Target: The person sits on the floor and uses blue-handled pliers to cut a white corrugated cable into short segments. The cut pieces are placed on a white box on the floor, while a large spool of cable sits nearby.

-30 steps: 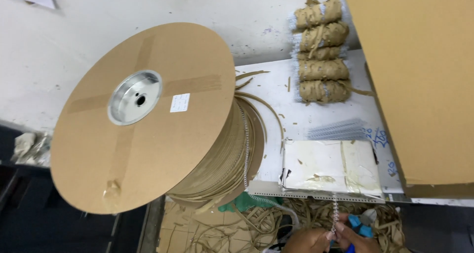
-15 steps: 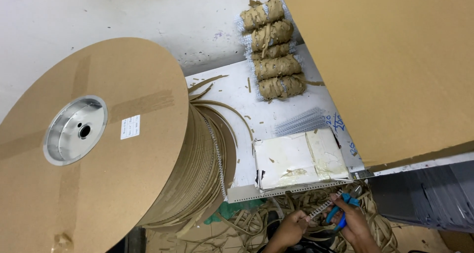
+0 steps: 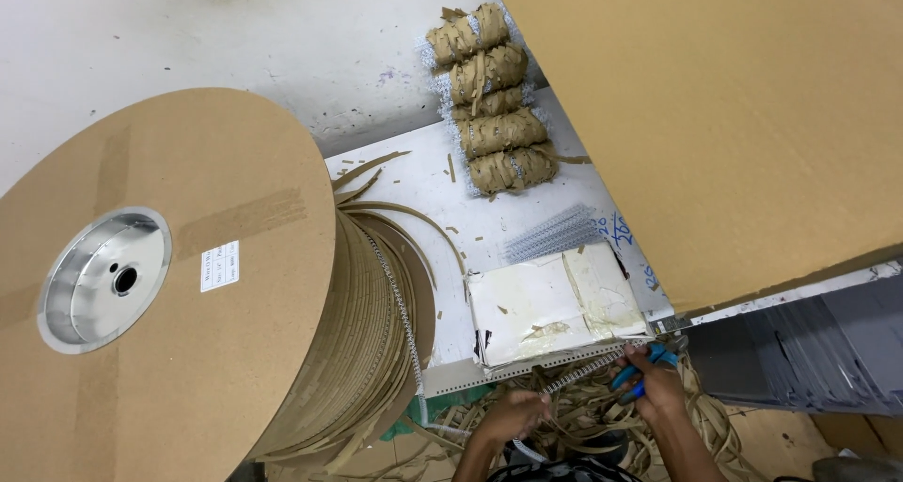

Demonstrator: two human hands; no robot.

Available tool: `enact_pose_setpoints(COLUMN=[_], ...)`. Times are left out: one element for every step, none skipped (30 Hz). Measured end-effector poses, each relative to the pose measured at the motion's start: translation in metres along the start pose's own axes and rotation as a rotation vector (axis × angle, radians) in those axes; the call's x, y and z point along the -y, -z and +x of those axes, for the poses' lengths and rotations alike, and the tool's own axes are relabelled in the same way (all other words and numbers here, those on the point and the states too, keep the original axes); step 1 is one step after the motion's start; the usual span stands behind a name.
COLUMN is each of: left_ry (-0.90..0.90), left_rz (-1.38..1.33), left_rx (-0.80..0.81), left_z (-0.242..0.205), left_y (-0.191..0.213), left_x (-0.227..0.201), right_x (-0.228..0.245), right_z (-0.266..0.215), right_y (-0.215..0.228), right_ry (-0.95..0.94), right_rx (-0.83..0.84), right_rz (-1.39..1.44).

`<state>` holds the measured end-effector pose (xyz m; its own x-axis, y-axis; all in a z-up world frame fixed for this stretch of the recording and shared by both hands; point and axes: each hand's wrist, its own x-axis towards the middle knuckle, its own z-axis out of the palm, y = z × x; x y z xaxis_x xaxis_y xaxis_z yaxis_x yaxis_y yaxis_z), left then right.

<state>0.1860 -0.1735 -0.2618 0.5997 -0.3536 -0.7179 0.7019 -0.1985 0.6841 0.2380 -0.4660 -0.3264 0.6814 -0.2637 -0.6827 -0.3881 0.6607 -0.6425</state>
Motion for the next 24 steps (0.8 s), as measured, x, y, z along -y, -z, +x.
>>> enact_pose_setpoints(left_ry=[0.001,-0.019,-0.042,-0.042,-0.021,-0.001,-0.001,0.021,0.043,0.043,0.039,0.034,0.035,0.041,0.046,0.047,0.004,-0.039,-0.039,-0.028,-0.016,-0.015,-0.005,0.005], left_rz=[0.001,0.002,0.002,0.002,-0.079,-0.160,-0.163,-0.222,-0.280,-0.282,-0.326,-0.370,-0.374,-0.387,-0.398,-0.400,-0.409,-0.417,-0.417,-0.420,-0.424,-0.423,-0.470,-0.517], left_rx=[0.002,-0.071,-0.146,-0.146,-0.203,-0.260,-0.263,-0.330,-0.393,-0.393,-0.414,-0.435,-0.439,-0.466,-0.491,-0.494,-0.518,-0.541,-0.540,-0.549,-0.560,-0.558,-0.509,-0.460], left_z=[0.003,0.005,0.008,0.009,0.011,0.012,0.016,0.019,0.024,0.022,0.020,0.017,0.017,0.017,0.017,0.020,0.022,0.024,0.028,0.032,0.035,0.034,0.032,0.029], left_y=[0.001,0.003,0.005,0.001,-0.002,-0.005,-0.007,-0.009,-0.012,-0.016,-0.019,-0.022,-0.025,-0.027,-0.029,-0.031,-0.033,-0.036,-0.037,-0.038,-0.039,-0.040,-0.040,-0.041], left_x=[0.001,0.003,0.004,0.004,0.004,0.004,0.002,0.001,-0.001,-0.007,-0.013,-0.018,-0.020,-0.021,-0.023,-0.021,-0.018,-0.016,-0.013,-0.011,-0.008,-0.011,-0.013,-0.015], right_x=[-0.002,-0.005,-0.007,-0.007,-0.007,-0.007,-0.008,-0.009,-0.009,-0.009,-0.009,-0.009,-0.008,-0.007,-0.006,-0.007,-0.007,-0.007,-0.009,-0.010,-0.012,-0.017,-0.021,-0.025], right_z=[0.001,0.001,0.002,0.001,-0.001,-0.002,0.000,0.002,0.004,0.002,0.000,-0.002,-0.004,-0.007,-0.010,-0.015,-0.022,-0.029,-0.037,-0.045,-0.053,-0.056,-0.058,-0.061], right_y=[0.001,0.003,0.003,0.001,-0.002,-0.004,-0.004,-0.004,-0.004,-0.005,-0.006,-0.008,-0.008,-0.008,-0.009,-0.012,-0.014,-0.015,-0.016,-0.017,-0.018,-0.018,-0.017,-0.015], right_ry=[0.000,0.014,0.027,0.027,0.012,-0.004,-0.006,-0.019,-0.032,-0.032,-0.041,-0.050,-0.053,-0.050,-0.045,-0.047,-0.024,-0.001,0.000,-0.029,-0.059,-0.059,-0.101,-0.147], right_rx=[-0.002,0.042,0.090,0.090,0.028,-0.034,-0.031,-0.067,-0.104,-0.104,-0.108,-0.111,-0.108,-0.090,-0.072,-0.071,-0.098,-0.125,-0.127,-0.059,0.009,0.007,0.135,0.264], right_rz=[0.001,0.008,0.013,0.012,0.001,-0.011,-0.014,-0.017,-0.020,-0.022,-0.013,-0.005,-0.009,-0.007,-0.003,-0.005,-0.045,-0.086,-0.085,-0.261,-0.436,-0.435,-0.811,-1.179])
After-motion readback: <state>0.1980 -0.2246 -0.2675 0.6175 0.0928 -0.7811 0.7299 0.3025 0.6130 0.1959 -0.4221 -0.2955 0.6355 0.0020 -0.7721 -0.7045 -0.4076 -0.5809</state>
